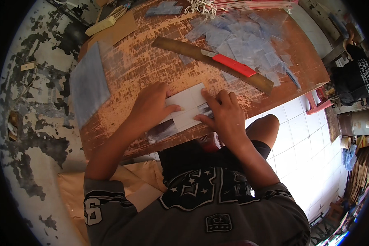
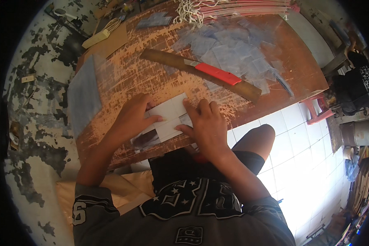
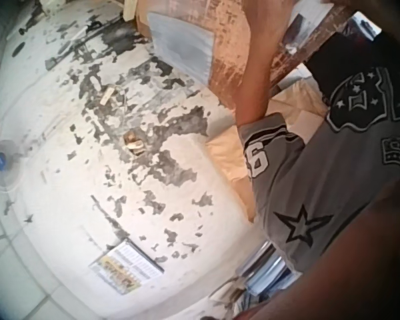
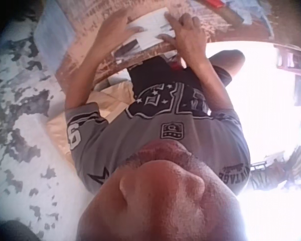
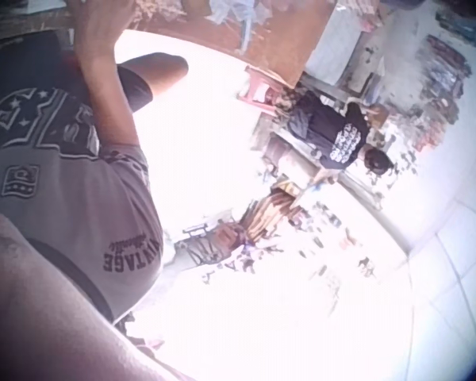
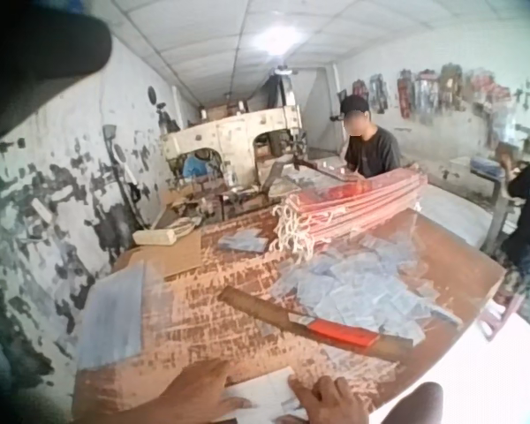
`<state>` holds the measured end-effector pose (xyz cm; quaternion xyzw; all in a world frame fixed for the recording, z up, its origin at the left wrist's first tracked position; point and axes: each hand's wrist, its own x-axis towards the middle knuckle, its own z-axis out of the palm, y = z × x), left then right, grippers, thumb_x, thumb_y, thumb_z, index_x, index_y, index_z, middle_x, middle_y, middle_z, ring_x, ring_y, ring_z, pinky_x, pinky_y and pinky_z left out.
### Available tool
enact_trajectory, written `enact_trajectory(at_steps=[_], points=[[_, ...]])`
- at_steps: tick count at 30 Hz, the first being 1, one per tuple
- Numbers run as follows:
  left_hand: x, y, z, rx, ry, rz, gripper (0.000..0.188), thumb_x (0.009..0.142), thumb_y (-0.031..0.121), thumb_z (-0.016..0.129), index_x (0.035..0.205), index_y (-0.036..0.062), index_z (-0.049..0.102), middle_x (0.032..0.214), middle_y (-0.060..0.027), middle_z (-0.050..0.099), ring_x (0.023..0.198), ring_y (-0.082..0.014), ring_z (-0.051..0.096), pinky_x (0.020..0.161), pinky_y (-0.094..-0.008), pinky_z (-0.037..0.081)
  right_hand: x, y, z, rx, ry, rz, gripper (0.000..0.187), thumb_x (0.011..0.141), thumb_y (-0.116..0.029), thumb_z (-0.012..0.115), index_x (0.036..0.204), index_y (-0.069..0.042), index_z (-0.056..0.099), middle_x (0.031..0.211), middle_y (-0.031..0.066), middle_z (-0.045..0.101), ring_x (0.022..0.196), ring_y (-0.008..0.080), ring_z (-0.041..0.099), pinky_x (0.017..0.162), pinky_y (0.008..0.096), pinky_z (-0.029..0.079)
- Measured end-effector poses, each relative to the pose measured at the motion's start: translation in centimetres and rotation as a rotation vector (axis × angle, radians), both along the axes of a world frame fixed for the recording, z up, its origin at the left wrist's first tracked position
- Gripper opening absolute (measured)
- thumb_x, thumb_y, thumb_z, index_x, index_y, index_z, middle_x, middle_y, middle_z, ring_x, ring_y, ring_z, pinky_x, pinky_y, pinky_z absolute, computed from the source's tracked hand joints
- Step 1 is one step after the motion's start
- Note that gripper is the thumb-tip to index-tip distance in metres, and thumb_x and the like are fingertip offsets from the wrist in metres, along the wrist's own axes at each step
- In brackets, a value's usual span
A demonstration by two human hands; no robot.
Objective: The person sits on the floor and uses a red utility knife to cut small rectangular pieces of white paper on a low wooden table. They use a wooden ruler to guide the cuts and occasionally fold the paper to align edges before cutting.
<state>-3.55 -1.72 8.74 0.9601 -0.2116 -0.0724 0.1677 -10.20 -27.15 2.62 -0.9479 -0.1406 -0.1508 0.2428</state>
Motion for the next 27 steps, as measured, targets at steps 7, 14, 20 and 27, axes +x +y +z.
enact_trajectory(at_steps=[7, 14, 20, 27], points=[[-3.0, 3.1, 1.5, 0.182, 0.058, 0.150, 0.053, 0.086, 0.040, 0.094, 0.110, 0.0017, 0.065, 0.107, -0.0166, 0.069, 0.100, -0.0371, 0.068, 0.089, -0.0473, 0.054, -0.1, 0.1, 0.3, 0.014, 0.030, 0.009, 0.075, 0.082, -0.049, 0.089, 0.145, -0.013, 0.071, 0.110, 0.0091, 0.059, 0.103, 0.0309, 0.060, 0.081, 0.0440, 0.060], [-3.7, 5.9, 0.6, 0.017, 0.040, 0.147, 0.050, 0.092, 0.039, 0.091, 0.113, 0.0016, 0.065, 0.108, -0.0172, 0.071, 0.099, -0.0337, 0.070, 0.090, -0.0450, 0.056, -0.1, 0.1, 0.5, 0.015, 0.045, 0.007, 0.075, 0.082, -0.047, 0.090, 0.146, -0.013, 0.072, 0.108, 0.0085, 0.058, 0.103, 0.0304, 0.060, 0.081, 0.0445, 0.058], [-2.4, 6.9, 0.6, -0.163, 0.259, 0.228, 0.039, 0.102, 0.037, 0.082, 0.112, 0.0013, 0.069, 0.096, -0.0107, 0.071, 0.089, -0.0203, 0.068, 0.083, -0.0375, 0.056, -0.1, 0.2, 0.7, 0.040, 0.036, 0.019, 0.073, 0.083, -0.045, 0.090, 0.146, -0.012, 0.072, 0.104, 0.0075, 0.055, 0.097, 0.0284, 0.058, 0.079, 0.0434, 0.057], [-0.8, 7.2, 0.4, -0.245, 0.456, 0.218, 0.032, 0.112, 0.032, 0.068, 0.108, 0.0017, 0.075, 0.087, -0.0018, 0.066, 0.080, -0.0121, 0.057, 0.076, -0.0326, 0.049, -0.1, 0.1, 0.6, 0.035, 0.044, 0.016, 0.073, 0.083, -0.045, 0.090, 0.146, -0.013, 0.072, 0.105, 0.0079, 0.055, 0.098, 0.0285, 0.059, 0.079, 0.0444, 0.057]])
